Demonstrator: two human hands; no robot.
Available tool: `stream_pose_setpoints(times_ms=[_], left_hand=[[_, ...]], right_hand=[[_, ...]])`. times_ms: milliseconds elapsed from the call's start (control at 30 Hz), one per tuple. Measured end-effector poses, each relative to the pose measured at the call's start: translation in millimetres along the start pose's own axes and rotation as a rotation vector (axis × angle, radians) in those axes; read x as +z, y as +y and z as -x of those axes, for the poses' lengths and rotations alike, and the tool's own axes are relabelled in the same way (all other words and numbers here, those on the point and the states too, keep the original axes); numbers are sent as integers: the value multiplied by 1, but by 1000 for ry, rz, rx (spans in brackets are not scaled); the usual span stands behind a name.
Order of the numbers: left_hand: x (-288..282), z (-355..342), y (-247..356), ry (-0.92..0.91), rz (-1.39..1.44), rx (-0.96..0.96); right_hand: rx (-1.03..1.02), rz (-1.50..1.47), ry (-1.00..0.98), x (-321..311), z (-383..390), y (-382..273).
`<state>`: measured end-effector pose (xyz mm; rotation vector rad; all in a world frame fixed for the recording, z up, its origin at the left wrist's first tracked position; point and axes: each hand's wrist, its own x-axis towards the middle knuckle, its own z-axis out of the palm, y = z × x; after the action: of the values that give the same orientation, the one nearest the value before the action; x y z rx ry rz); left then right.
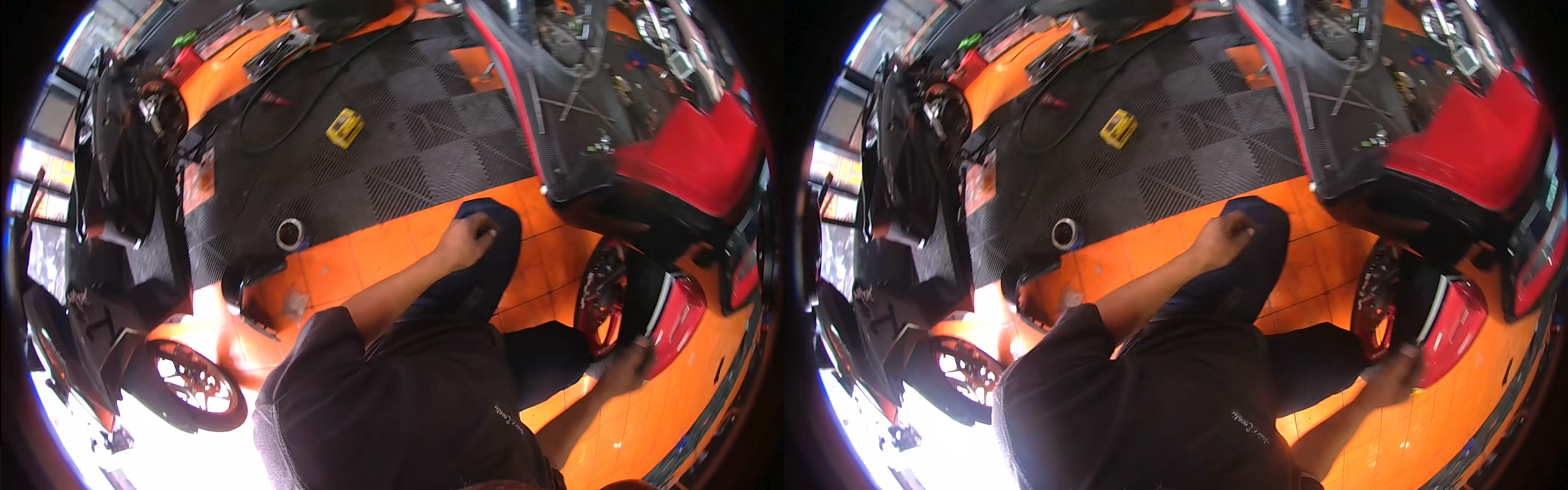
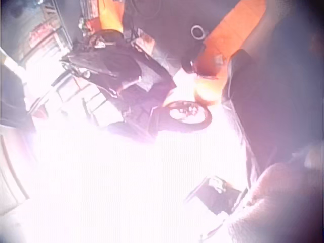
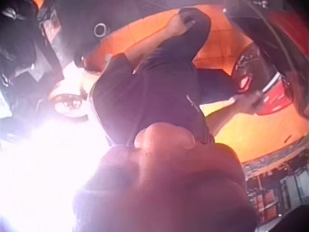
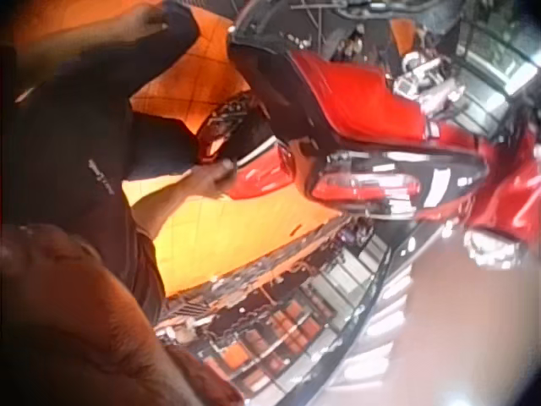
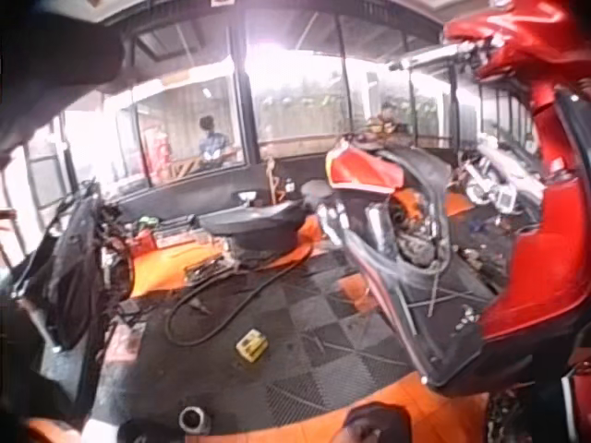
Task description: The person attaches rubber trim and small plastic clips to the front fairing of a red scooter by hand.
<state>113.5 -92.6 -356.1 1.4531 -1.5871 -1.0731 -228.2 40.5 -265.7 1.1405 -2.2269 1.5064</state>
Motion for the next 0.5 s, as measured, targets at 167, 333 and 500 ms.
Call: stream_pose_setpoints(times_ms=[167, 333, 500], left_hand=[[-3, 71, -175, 319, 34, -556], [22, 153, -309, 254, -123, -749], [26, 171, -341, 344, 34, -880]], right_hand=[[-180, -180, 353, 5, -132, 2], [-45, -38, 414, 33, -149, 24], [-101, 95, 300, 40, -153, 33]])
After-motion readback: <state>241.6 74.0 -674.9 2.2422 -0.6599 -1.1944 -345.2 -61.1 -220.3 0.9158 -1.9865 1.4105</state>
